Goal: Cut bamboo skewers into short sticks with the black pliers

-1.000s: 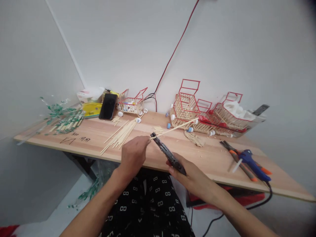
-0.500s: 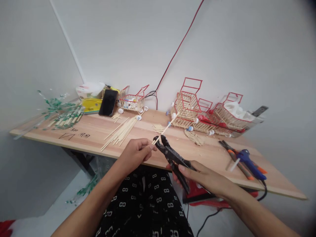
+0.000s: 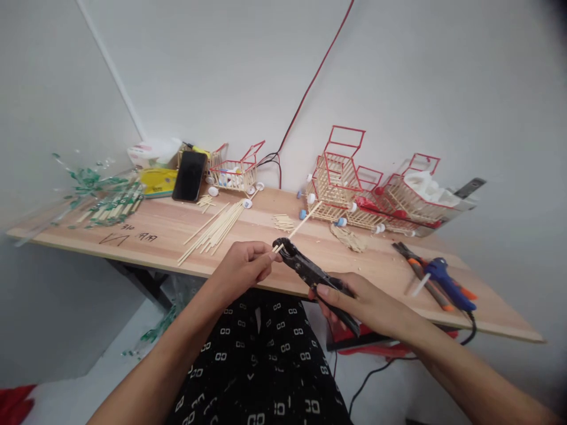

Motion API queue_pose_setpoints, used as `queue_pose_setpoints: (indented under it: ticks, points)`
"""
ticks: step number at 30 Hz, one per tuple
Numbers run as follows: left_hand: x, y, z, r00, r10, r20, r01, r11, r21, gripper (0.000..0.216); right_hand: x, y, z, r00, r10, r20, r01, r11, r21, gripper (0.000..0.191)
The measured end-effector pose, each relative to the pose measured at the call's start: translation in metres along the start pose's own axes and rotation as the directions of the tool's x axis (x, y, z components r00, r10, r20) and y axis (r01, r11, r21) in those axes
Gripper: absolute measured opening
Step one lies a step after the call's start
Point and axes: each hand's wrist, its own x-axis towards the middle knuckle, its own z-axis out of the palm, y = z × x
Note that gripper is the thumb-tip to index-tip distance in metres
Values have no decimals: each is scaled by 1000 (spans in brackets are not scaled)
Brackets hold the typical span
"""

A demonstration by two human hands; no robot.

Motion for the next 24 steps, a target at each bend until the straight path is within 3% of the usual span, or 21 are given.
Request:
queue_pose_setpoints:
  ticks: [11, 24]
  points:
    - [-2, 0, 2, 977, 180, -113, -135, 936, 327, 28, 0, 2, -1, 999, -21, -35, 16, 991, -135, 55]
    - [-1, 3, 3, 961, 255, -105, -159, 823, 545, 38, 0, 0, -2, 999, -23, -41, 16, 987, -159, 55]
